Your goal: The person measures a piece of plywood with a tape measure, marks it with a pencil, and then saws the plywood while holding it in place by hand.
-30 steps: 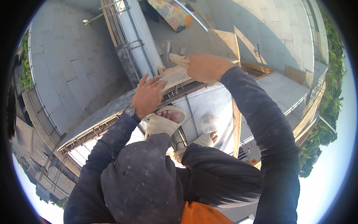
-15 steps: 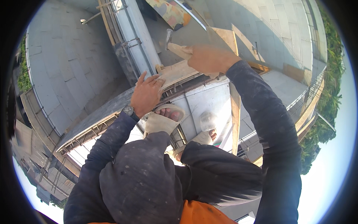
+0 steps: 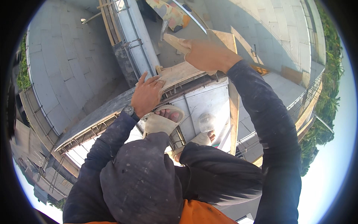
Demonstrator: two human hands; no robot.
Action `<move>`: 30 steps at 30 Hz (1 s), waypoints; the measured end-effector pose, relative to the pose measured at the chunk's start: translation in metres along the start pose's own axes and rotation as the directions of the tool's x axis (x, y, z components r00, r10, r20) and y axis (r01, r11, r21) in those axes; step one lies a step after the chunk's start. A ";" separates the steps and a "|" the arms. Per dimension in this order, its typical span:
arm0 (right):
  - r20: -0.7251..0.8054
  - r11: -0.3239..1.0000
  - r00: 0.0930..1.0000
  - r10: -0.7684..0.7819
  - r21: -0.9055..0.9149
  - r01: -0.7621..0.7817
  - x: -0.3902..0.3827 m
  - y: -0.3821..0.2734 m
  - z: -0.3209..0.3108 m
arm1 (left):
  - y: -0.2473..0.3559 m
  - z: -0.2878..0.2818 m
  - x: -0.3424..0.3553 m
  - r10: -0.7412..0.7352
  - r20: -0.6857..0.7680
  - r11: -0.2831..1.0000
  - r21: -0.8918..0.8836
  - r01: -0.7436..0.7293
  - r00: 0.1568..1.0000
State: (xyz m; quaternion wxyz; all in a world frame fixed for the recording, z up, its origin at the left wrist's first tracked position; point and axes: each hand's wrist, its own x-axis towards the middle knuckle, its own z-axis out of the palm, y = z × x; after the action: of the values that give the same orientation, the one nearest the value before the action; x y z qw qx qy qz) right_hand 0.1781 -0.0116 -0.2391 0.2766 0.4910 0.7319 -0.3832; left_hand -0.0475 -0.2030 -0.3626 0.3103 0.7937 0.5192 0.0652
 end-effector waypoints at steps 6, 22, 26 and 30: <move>0.444 0.555 0.829 -0.340 -0.617 0.559 0.016 -0.011 0.012 | -0.001 -0.003 0.002 0.012 0.025 1.000 0.001 -0.012 1.000; 0.287 0.981 0.957 0.053 -0.195 0.004 0.018 -0.010 0.011 | 0.000 -0.004 0.003 0.010 0.022 1.000 0.025 -0.010 1.000; 0.120 0.999 0.992 0.029 0.032 -0.033 0.011 0.006 0.007 | 0.000 -0.001 0.002 -0.013 0.029 1.000 -0.009 0.014 0.999; -0.009 0.894 0.928 -0.372 -0.271 0.355 0.010 0.005 0.012 | -0.001 -0.003 0.001 0.006 0.044 1.000 0.009 -0.006 0.999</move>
State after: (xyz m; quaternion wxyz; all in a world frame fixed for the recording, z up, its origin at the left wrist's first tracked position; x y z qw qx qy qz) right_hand 0.1799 -0.0156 -0.2547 0.2410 0.3154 0.8632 -0.3119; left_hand -0.0488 -0.2003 -0.3607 0.3179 0.7978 0.5101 0.0463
